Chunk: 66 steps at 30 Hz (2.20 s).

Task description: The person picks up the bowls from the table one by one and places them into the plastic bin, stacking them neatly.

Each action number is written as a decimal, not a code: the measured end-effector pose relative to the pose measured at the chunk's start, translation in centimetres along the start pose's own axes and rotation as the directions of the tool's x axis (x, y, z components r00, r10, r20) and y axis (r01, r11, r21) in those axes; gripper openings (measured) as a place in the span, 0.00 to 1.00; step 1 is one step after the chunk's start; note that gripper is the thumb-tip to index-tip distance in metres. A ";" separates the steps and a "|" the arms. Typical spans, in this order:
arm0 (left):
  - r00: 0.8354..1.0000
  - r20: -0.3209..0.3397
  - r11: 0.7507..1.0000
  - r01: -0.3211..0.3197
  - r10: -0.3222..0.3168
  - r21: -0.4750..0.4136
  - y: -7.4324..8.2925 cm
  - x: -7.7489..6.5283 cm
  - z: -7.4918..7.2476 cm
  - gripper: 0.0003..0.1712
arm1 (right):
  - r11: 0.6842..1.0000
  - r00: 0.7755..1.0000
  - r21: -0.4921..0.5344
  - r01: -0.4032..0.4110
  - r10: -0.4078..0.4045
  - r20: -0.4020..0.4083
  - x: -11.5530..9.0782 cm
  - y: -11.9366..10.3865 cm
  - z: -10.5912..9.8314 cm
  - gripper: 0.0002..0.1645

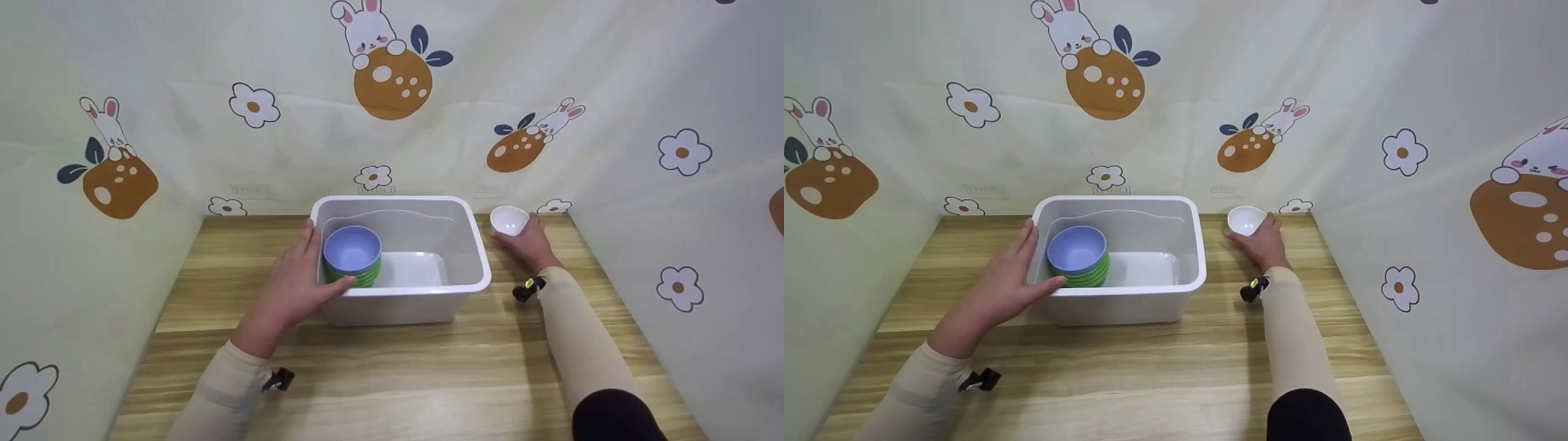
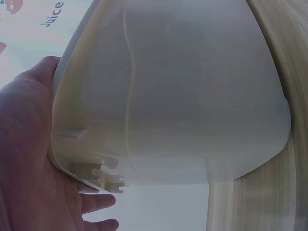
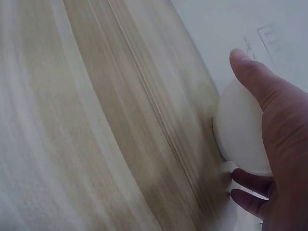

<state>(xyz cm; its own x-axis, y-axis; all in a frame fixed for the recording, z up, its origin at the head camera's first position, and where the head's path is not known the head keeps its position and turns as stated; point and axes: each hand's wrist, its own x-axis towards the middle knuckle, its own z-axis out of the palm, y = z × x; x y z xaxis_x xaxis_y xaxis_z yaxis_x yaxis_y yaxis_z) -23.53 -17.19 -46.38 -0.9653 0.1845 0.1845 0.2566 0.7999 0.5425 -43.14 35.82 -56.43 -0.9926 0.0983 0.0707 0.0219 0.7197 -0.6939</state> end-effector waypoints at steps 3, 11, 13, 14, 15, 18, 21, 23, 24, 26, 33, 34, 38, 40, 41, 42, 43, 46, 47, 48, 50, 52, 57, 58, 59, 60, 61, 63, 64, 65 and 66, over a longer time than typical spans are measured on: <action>1.000 -0.004 1.000 -0.003 0.003 -0.003 0.0 0.0 0.0 0.77 | 1.000 1.000 0.011 0.000 0.000 0.012 0.0 0.0 0.0 0.73; 1.000 0.007 1.000 0.011 -0.011 -0.005 0.0 0.1 0.1 0.77 | 0.998 1.000 0.069 -0.003 0.003 0.002 -0.1 0.3 0.2 0.73; 1.000 0.007 1.000 0.012 -0.012 -0.010 0.0 0.1 0.1 0.78 | 0.998 1.000 0.062 0.005 -0.004 -0.011 -0.1 0.6 0.4 0.73; 1.000 0.006 1.000 0.011 -0.011 -0.009 0.0 0.1 0.1 0.78 | 0.998 1.000 0.059 0.013 -0.012 -0.016 -0.1 0.6 0.4 0.73; 1.000 0.007 1.000 0.012 -0.012 -0.009 0.0 0.0 0.1 0.78 | 0.998 1.000 0.060 0.024 -0.023 -0.020 -0.1 0.6 0.5 0.73; 1.000 0.001 1.000 0.004 -0.004 -0.005 0.0 0.0 0.1 0.76 | 0.995 0.998 0.074 0.060 -0.057 -0.038 -0.3 0.8 0.7 0.70; 1.000 -0.013 1.000 -0.015 0.015 0.003 -0.1 0.0 0.1 0.75 | 0.990 0.995 0.112 0.089 -0.084 -0.049 -0.4 0.7 0.7 0.65; 0.999 -0.021 1.000 -0.025 0.025 0.003 -0.1 0.0 0.1 0.74 | 0.988 0.994 0.122 0.097 -0.091 -0.053 -0.4 0.7 0.7 0.64; 0.999 -0.022 1.000 -0.027 0.027 0.004 -0.1 0.0 0.1 0.73 | 0.987 0.994 0.129 0.100 -0.094 -0.052 -0.4 0.7 0.7 0.64; 1.000 -0.017 1.000 -0.021 0.021 0.006 -0.1 0.0 0.0 0.74 | 0.986 0.994 0.135 0.099 -0.093 -0.048 -0.5 0.6 0.6 0.64; 1.000 0.001 1.000 -0.008 0.008 0.006 0.0 0.0 0.0 0.78 | 0.987 0.996 0.136 0.091 -0.086 -0.037 -0.8 0.4 0.8 0.65; 1.000 0.002 1.000 -0.006 0.006 0.006 0.0 0.0 0.0 0.78 | 0.986 0.995 0.135 0.094 -0.090 -0.035 -0.9 0.4 0.8 0.64; 1.000 0.004 1.000 -0.004 0.004 0.013 0.0 0.0 0.0 0.78 | 0.983 0.993 0.140 0.115 -0.113 -0.019 -1.6 0.4 0.9 0.62; 1.000 0.004 1.000 -0.004 0.004 0.015 0.1 0.0 0.0 0.78 | 0.978 0.992 0.163 0.129 -0.130 -0.007 -2.0 0.4 0.9 0.61; 1.000 0.004 1.000 -0.004 0.004 0.015 0.1 0.0 0.0 0.78 | 0.976 0.991 0.173 0.135 -0.137 0.000 -2.1 0.4 0.8 0.60; 1.000 0.004 1.000 -0.004 0.004 0.016 0.2 0.0 0.0 0.78 | 0.972 0.990 0.188 0.139 -0.144 0.009 -2.3 0.4 0.8 0.60; 1.000 0.002 1.000 -0.004 0.004 0.016 0.2 0.0 0.0 0.78 | 0.969 0.989 0.201 0.143 -0.150 0.018 -2.5 0.4 0.8 0.60; 1.000 0.001 1.000 0.001 -0.001 0.018 0.2 0.0 -0.1 0.78 | 0.961 0.986 0.233 0.148 -0.162 0.040 -2.9 0.3 0.6 0.61; 1.000 0.001 1.000 0.001 -0.001 0.020 0.2 0.0 0.0 0.78 | 0.959 0.985 0.239 0.150 -0.165 0.047 -3.0 0.2 0.6 0.62; 1.000 0.000 1.000 -0.001 0.001 0.023 0.2 0.0 0.0 0.78 | 0.958 0.983 0.239 0.160 -0.177 0.050 -3.2 0.1 0.5 0.62; 1.000 -0.002 1.000 -0.004 0.004 0.027 0.1 0.0 0.0 0.77 | 0.954 0.978 0.235 0.185 -0.203 0.052 -3.4 0.0 0.3 0.62; 1.000 -0.003 1.000 -0.008 0.008 0.029 0.1 0.0 0.0 0.76 | 0.951 0.973 0.231 0.204 -0.223 0.057 -3.8 -0.2 0.2 0.62; 1.000 -0.005 0.999 -0.010 0.010 0.033 0.1 0.0 0.0 0.74 | 0.950 0.968 0.221 0.220 -0.241 0.070 -4.3 -0.6 -0.1 0.62; 1.000 -0.004 0.999 -0.009 0.009 0.034 0.1 0.0 0.0 0.74 | 0.948 0.967 0.226 0.223 -0.245 0.073 -4.4 -0.7 -0.2 0.61; 1.000 -0.005 0.999 -0.009 0.009 0.035 0.1 0.0 0.0 0.74 | 0.947 0.966 0.229 0.225 -0.248 0.076 -4.5 -0.8 -0.3 0.61; 1.000 -0.005 0.999 -0.008 0.008 0.036 0.1 0.0 0.0 0.74 | 0.945 0.963 0.230 0.233 -0.256 0.078 -4.6 -0.9 -0.4 0.61; 1.000 -0.005 0.999 -0.007 0.007 0.037 0.1 0.0 0.0 0.75 | 0.943 0.961 0.229 0.240 -0.264 0.079 -4.7 -1.0 -0.5 0.61; 1.000 -0.002 0.999 -0.004 0.004 0.043 0.1 0.0 0.0 0.76 | 0.939 0.958 0.233 0.251 -0.276 0.080 -5.0 -1.2 -0.7 0.61; 1.000 0.000 0.999 -0.002 0.002 0.045 0.1 0.0 0.0 0.76 | 0.937 0.956 0.237 0.258 -0.283 0.081 -5.2 -1.3 -0.8 0.61; 1.000 0.003 0.999 -0.001 0.001 0.045 0.1 0.0 0.0 0.76 | 0.936 0.954 0.236 0.262 -0.288 0.080 -5.3 -1.4 -0.9 0.61; 1.000 0.005 0.999 0.002 -0.003 0.046 0.1 0.0 0.0 0.77 | 0.934 0.953 0.235 0.268 -0.293 0.079 -5.4 -1.5 -1.0 0.60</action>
<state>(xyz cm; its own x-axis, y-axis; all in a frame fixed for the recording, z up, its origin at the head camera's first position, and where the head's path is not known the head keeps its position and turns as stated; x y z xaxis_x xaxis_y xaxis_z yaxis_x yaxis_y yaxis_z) -23.50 -17.14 -46.31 -0.9663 0.1852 0.1790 0.2517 0.8260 0.5043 -37.64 34.93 -55.06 -0.9616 -0.1717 0.2139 -0.2734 0.5376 -0.7976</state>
